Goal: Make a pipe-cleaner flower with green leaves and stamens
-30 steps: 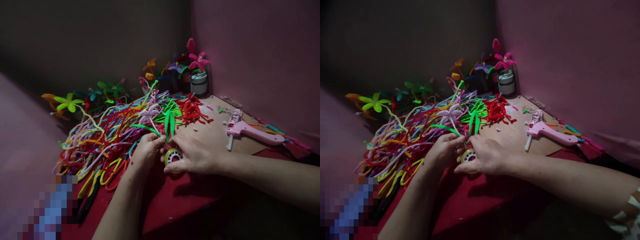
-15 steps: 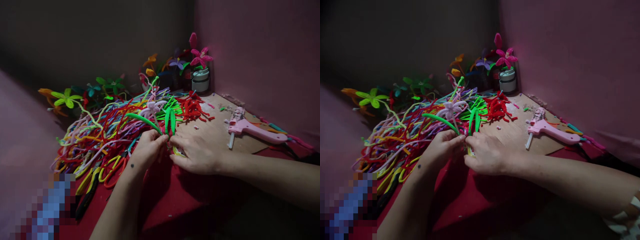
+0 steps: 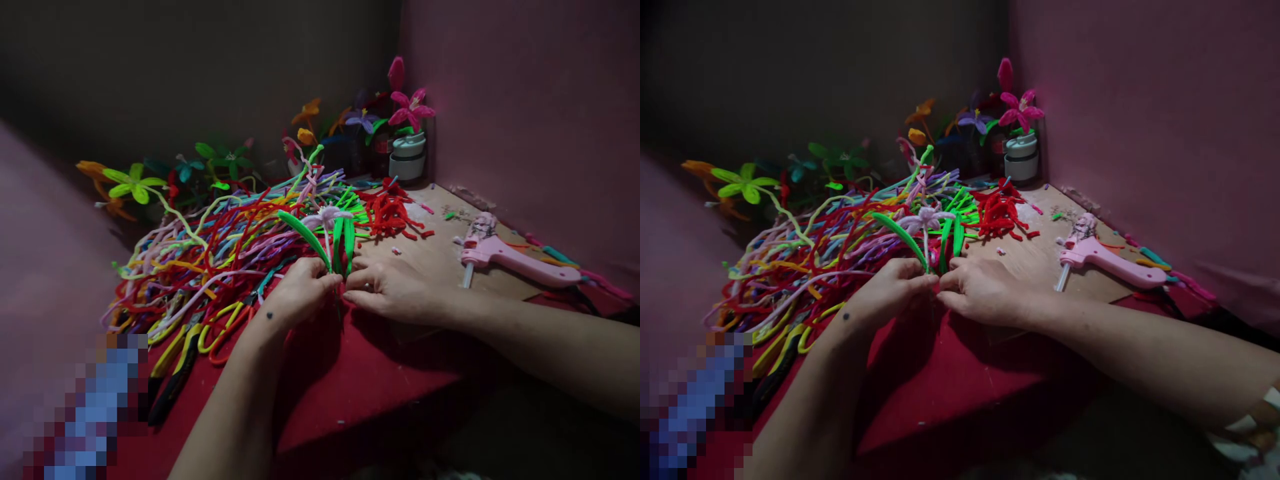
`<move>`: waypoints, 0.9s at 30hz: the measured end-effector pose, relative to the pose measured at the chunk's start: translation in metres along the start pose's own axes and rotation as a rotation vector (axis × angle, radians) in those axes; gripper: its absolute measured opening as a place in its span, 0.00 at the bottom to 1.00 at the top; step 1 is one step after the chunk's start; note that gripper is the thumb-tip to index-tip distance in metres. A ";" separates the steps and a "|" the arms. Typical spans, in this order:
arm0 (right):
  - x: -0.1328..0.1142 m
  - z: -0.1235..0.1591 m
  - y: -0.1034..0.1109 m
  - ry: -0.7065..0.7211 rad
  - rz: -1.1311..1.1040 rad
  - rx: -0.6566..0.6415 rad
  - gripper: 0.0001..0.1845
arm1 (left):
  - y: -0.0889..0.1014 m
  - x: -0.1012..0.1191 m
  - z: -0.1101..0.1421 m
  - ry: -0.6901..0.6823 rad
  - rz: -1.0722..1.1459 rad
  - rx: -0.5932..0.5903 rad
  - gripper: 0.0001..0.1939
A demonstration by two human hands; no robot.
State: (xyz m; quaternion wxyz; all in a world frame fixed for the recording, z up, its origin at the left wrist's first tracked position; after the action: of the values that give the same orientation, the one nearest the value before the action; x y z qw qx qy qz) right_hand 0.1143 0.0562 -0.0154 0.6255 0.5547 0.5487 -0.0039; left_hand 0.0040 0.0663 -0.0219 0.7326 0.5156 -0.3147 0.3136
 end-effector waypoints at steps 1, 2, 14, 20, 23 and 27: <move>-0.001 0.001 -0.001 0.010 0.063 0.004 0.10 | -0.001 -0.001 -0.003 -0.022 -0.072 0.017 0.10; -0.002 0.001 -0.002 0.027 0.137 0.006 0.10 | -0.003 -0.001 -0.006 -0.055 -0.153 0.043 0.10; -0.004 0.004 -0.006 0.079 0.329 -0.015 0.12 | 0.064 -0.036 0.062 0.100 -0.926 0.444 0.10; -0.002 0.004 -0.005 0.081 0.325 0.007 0.12 | 0.082 -0.079 0.077 0.293 -1.274 0.386 0.14; -0.002 0.004 -0.006 0.088 0.329 0.001 0.12 | 0.080 -0.073 0.074 0.246 -1.309 0.356 0.13; -0.001 0.003 -0.006 0.085 0.315 0.003 0.12 | 0.084 -0.066 0.076 0.285 -1.286 0.235 0.15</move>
State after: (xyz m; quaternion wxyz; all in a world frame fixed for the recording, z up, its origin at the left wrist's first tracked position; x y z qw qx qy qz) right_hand 0.1125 0.0512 -0.0192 0.5940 0.6342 0.4809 0.1167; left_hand -0.1125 0.0080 -0.0062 0.7469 0.6306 0.1914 -0.0884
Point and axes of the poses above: each hand's wrist, its own z-axis away from the middle knuckle, its own y-axis out of the back of the hand, x = y × z, the point moved 7 cm from there along -z, towards the middle knuckle, and after that the axes turned 2 degrees about y, right-handed, at the moved point
